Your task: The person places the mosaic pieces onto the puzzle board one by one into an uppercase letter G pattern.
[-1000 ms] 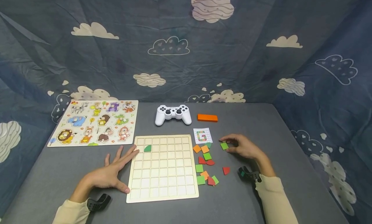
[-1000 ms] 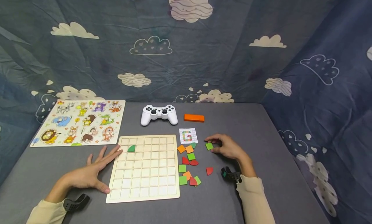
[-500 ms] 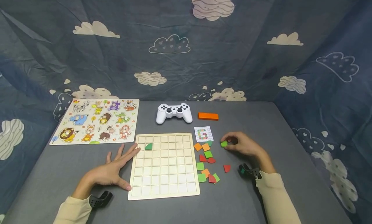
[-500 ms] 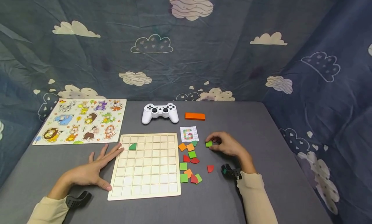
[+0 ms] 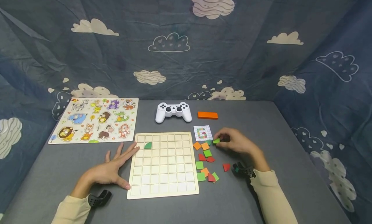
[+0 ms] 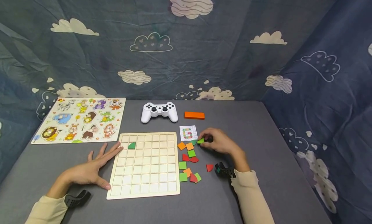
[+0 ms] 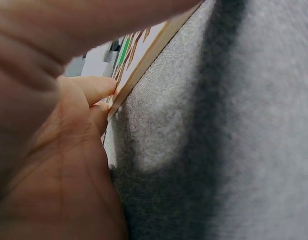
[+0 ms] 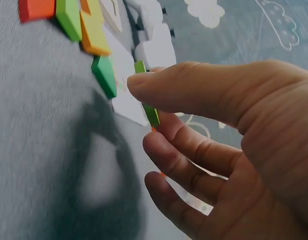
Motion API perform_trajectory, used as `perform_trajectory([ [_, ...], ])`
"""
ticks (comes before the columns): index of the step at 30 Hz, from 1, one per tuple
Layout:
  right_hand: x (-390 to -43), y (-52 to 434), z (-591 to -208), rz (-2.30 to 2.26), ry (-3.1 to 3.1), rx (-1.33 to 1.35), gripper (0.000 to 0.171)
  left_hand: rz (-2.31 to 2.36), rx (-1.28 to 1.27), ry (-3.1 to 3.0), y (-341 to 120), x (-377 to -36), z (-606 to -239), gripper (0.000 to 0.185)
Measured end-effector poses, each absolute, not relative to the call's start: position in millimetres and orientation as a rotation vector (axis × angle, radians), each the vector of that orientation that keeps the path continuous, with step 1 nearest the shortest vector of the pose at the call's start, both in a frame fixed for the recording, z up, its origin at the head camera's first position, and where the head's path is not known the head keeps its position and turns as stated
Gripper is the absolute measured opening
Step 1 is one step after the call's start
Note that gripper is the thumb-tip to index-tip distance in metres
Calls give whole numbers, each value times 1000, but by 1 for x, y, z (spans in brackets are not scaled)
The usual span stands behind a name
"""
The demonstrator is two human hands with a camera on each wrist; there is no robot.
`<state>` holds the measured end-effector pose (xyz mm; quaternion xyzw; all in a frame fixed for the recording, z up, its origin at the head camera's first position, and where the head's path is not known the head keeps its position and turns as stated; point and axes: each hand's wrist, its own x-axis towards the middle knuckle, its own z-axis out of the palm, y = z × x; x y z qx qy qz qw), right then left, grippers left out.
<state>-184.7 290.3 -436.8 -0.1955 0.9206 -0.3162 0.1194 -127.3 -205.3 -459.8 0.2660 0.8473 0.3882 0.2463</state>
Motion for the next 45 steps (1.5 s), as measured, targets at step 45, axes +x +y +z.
perform_trajectory([
  [45,-208,150,-412,-848,2604,-1063,14,1051,717,2313,-206,-129,-463,129],
])
